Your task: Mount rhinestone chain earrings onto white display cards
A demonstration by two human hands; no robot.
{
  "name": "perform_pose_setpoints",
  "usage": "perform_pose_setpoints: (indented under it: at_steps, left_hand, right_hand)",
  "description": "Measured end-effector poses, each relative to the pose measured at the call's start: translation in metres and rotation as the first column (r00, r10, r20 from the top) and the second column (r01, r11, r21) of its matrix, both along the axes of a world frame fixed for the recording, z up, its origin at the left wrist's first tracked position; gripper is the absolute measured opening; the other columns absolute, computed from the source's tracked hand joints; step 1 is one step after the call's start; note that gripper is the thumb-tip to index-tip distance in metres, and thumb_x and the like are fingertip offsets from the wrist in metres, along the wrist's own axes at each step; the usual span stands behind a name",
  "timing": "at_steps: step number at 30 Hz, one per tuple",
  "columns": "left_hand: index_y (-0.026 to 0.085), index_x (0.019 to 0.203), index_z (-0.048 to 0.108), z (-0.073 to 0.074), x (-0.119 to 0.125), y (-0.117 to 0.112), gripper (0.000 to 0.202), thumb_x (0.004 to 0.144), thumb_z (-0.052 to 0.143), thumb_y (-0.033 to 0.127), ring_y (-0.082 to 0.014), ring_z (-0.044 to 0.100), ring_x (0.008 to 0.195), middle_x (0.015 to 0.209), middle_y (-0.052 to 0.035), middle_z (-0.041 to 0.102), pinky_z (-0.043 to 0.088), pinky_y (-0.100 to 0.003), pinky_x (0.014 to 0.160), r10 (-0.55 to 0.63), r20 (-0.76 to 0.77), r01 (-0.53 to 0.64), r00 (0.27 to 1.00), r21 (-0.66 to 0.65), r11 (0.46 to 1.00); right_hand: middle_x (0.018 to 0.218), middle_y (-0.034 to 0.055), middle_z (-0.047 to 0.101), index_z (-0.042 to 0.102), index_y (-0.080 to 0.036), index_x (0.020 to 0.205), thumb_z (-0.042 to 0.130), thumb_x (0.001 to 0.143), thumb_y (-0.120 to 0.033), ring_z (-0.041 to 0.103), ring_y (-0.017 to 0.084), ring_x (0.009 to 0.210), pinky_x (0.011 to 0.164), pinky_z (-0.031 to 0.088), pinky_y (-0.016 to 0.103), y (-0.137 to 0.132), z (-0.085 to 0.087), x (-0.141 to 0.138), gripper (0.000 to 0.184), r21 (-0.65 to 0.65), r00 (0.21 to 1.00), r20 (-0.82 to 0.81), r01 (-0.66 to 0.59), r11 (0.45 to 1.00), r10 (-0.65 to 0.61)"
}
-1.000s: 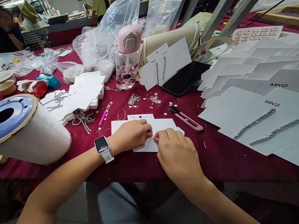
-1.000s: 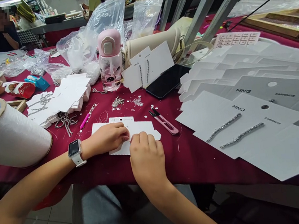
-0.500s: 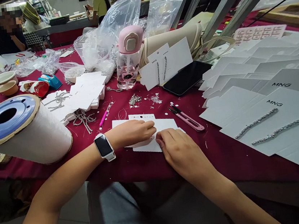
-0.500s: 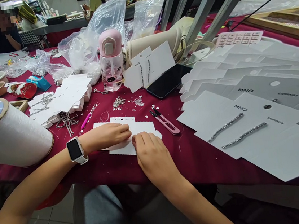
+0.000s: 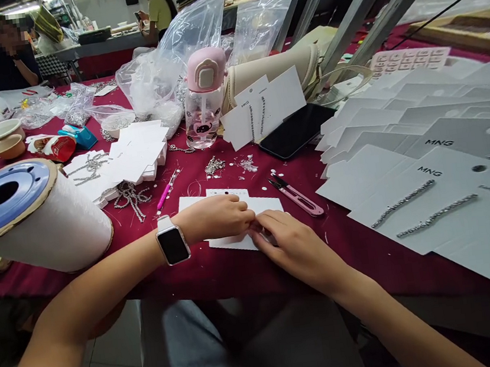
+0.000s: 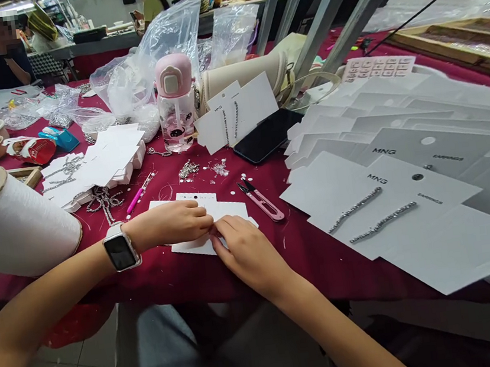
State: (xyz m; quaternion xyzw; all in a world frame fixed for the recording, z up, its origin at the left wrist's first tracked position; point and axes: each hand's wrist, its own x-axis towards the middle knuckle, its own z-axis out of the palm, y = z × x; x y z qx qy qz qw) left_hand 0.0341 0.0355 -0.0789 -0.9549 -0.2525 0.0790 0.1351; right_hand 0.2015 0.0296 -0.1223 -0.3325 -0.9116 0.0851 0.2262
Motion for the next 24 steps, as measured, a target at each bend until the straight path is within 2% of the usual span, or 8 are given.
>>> perform_pose_setpoints:
  at_steps: [5,12,19,24]
  left_hand:
    - [0.015,0.075,0.059,0.004,0.0,0.006,0.022,0.087,0.04,0.019,-0.015,0.052,0.073,0.081,-0.0038,0.061,0.033,-0.029,0.067,-0.001,-0.007,0.001,1.0,-0.051,0.999]
    - [0.017,0.073,0.056,-0.009,-0.01,0.015,0.015,0.082,0.045,0.018,-0.0129,0.052,0.069,0.078,-0.0014,0.058,0.035,-0.027,0.065,0.069,0.126,-0.063,0.99,-0.05,0.997]
    - [0.015,0.072,0.056,-0.012,-0.008,0.014,0.015,0.081,0.044,0.018,-0.013,0.053,0.069,0.075,-0.002,0.057,0.037,-0.027,0.064,0.135,0.153,-0.126,0.979,-0.068,0.99]
    - [0.014,0.072,0.055,-0.012,-0.008,0.013,0.017,0.083,0.043,0.02,-0.013,0.053,0.068,0.075,-0.002,0.056,0.037,-0.027,0.063,0.164,0.163,-0.15,0.973,-0.094,0.984]
  right_hand:
    - [0.074,0.0042,0.057,0.05,-0.016,0.075,0.043,0.082,-0.017,0.051,0.016,0.07,0.063,0.041,0.028,0.001,0.001,0.001,0.01,-0.045,1.0,-0.015,-0.006,0.999,0.005]
    - [0.075,0.0041,0.058,0.051,-0.015,0.076,0.044,0.081,-0.013,0.049,0.015,0.072,0.067,0.039,0.029,0.002,-0.001,0.002,0.009,-0.005,0.992,-0.077,-0.105,0.994,0.104]
    - [0.07,-0.0004,0.056,0.048,-0.018,0.071,0.048,0.078,-0.012,0.047,0.012,0.067,0.067,0.037,0.027,0.004,0.005,0.003,0.009,-0.232,0.985,-0.12,-0.151,0.961,0.126]
    - [0.069,-0.0009,0.053,0.049,-0.018,0.071,0.047,0.077,-0.013,0.046,0.011,0.065,0.07,0.034,0.03,0.005,0.007,0.004,0.007,-0.308,0.983,-0.105,-0.178,0.935,0.153]
